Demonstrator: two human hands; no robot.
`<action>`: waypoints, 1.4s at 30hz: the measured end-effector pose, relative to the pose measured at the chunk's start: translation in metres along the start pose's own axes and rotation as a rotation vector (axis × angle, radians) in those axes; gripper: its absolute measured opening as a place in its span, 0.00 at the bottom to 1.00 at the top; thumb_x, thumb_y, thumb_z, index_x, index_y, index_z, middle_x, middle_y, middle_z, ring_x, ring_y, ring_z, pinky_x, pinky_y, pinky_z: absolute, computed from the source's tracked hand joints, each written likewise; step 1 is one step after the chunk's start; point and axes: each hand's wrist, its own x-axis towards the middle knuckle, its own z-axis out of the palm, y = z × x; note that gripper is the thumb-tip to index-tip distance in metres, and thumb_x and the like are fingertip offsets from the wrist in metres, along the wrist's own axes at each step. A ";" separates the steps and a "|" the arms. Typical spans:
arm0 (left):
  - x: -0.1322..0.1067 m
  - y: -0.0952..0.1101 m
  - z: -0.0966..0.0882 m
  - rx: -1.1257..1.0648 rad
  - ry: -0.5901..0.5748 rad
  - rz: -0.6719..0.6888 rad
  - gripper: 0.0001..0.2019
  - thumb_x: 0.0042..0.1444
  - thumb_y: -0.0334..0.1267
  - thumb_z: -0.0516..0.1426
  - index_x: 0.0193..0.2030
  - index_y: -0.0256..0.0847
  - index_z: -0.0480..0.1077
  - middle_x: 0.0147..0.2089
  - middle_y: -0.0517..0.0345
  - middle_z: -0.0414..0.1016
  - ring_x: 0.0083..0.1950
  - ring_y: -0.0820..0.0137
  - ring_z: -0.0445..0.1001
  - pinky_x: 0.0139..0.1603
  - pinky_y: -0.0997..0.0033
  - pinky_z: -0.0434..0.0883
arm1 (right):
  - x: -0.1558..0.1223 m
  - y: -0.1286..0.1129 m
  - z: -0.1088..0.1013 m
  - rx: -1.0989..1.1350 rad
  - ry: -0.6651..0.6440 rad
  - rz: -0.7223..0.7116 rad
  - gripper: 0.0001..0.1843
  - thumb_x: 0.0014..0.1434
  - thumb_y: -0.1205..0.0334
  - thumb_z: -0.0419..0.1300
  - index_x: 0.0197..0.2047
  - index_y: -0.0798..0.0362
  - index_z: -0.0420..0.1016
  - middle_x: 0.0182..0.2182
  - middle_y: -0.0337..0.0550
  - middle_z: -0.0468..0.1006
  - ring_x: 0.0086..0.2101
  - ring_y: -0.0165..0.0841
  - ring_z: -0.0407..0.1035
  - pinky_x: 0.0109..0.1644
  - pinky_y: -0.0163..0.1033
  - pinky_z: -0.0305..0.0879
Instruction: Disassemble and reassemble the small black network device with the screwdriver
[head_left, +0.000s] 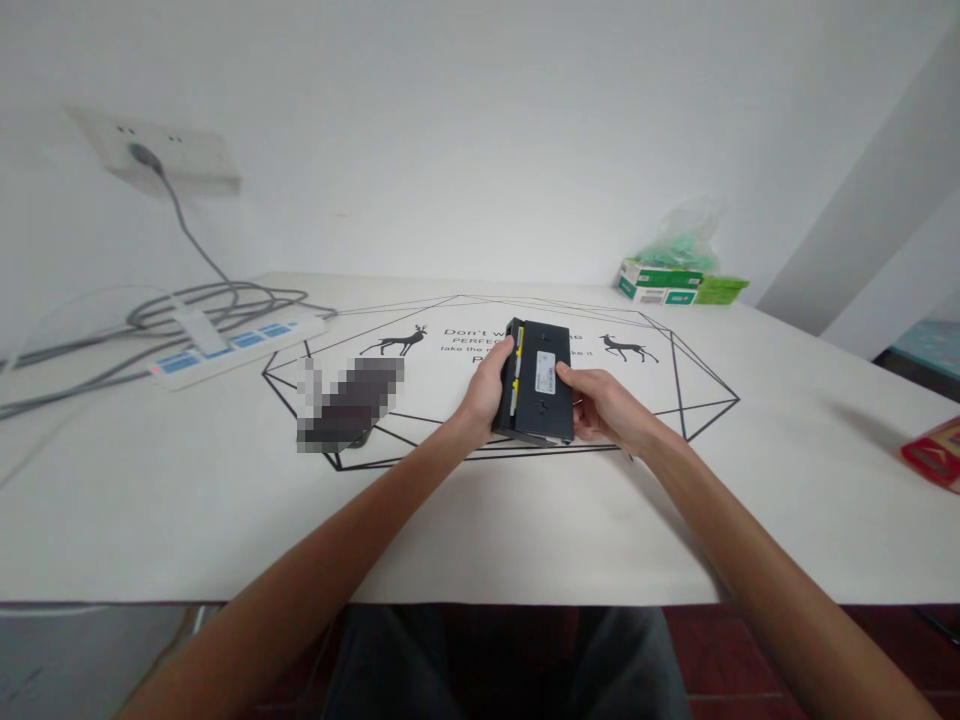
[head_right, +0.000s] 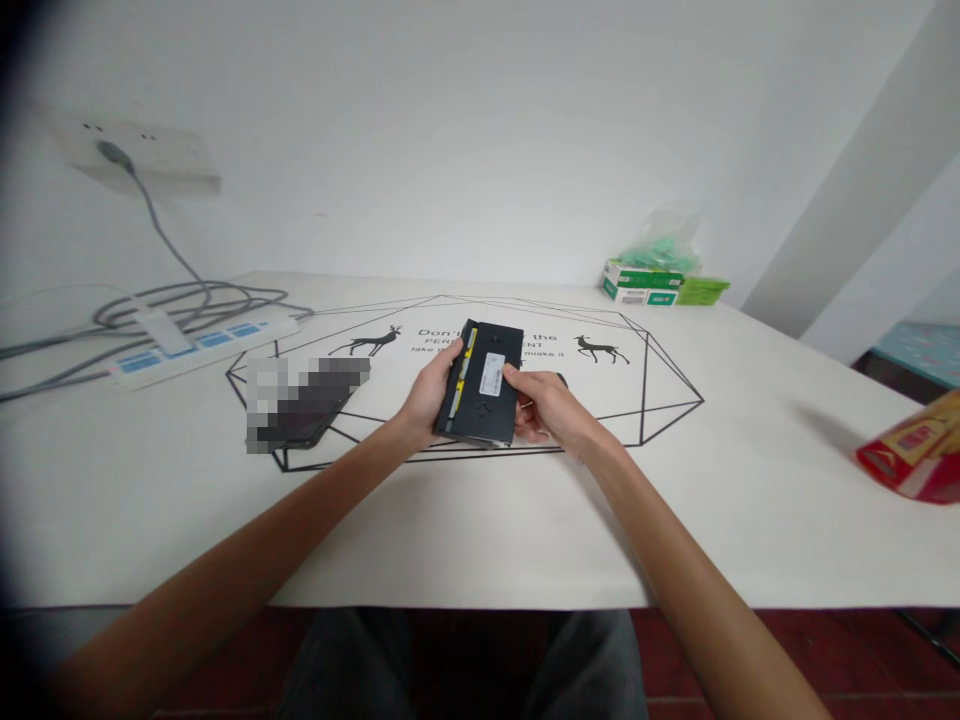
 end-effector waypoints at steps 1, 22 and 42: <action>0.000 0.000 0.000 -0.001 -0.006 0.001 0.23 0.68 0.47 0.45 0.48 0.32 0.75 0.32 0.47 0.82 0.31 0.62 0.81 0.36 0.64 0.78 | 0.000 0.000 0.000 0.001 0.003 -0.008 0.28 0.50 0.38 0.66 0.23 0.55 0.66 0.14 0.36 0.64 0.11 0.23 0.55 0.12 0.31 0.40; 0.003 0.004 -0.004 0.021 0.029 0.148 0.17 0.64 0.45 0.52 0.49 0.35 0.74 0.33 0.52 0.82 0.32 0.64 0.81 0.39 0.67 0.77 | 0.000 0.000 -0.002 0.030 -0.006 -0.021 0.27 0.50 0.38 0.66 0.22 0.53 0.65 0.13 0.35 0.63 0.12 0.23 0.53 0.12 0.32 0.42; 0.000 0.003 0.001 0.039 0.039 0.159 0.17 0.66 0.43 0.51 0.50 0.34 0.74 0.35 0.51 0.82 0.34 0.65 0.81 0.42 0.68 0.77 | -0.001 -0.003 0.000 0.046 0.025 0.012 0.27 0.50 0.39 0.67 0.22 0.54 0.64 0.14 0.33 0.59 0.13 0.22 0.51 0.13 0.30 0.42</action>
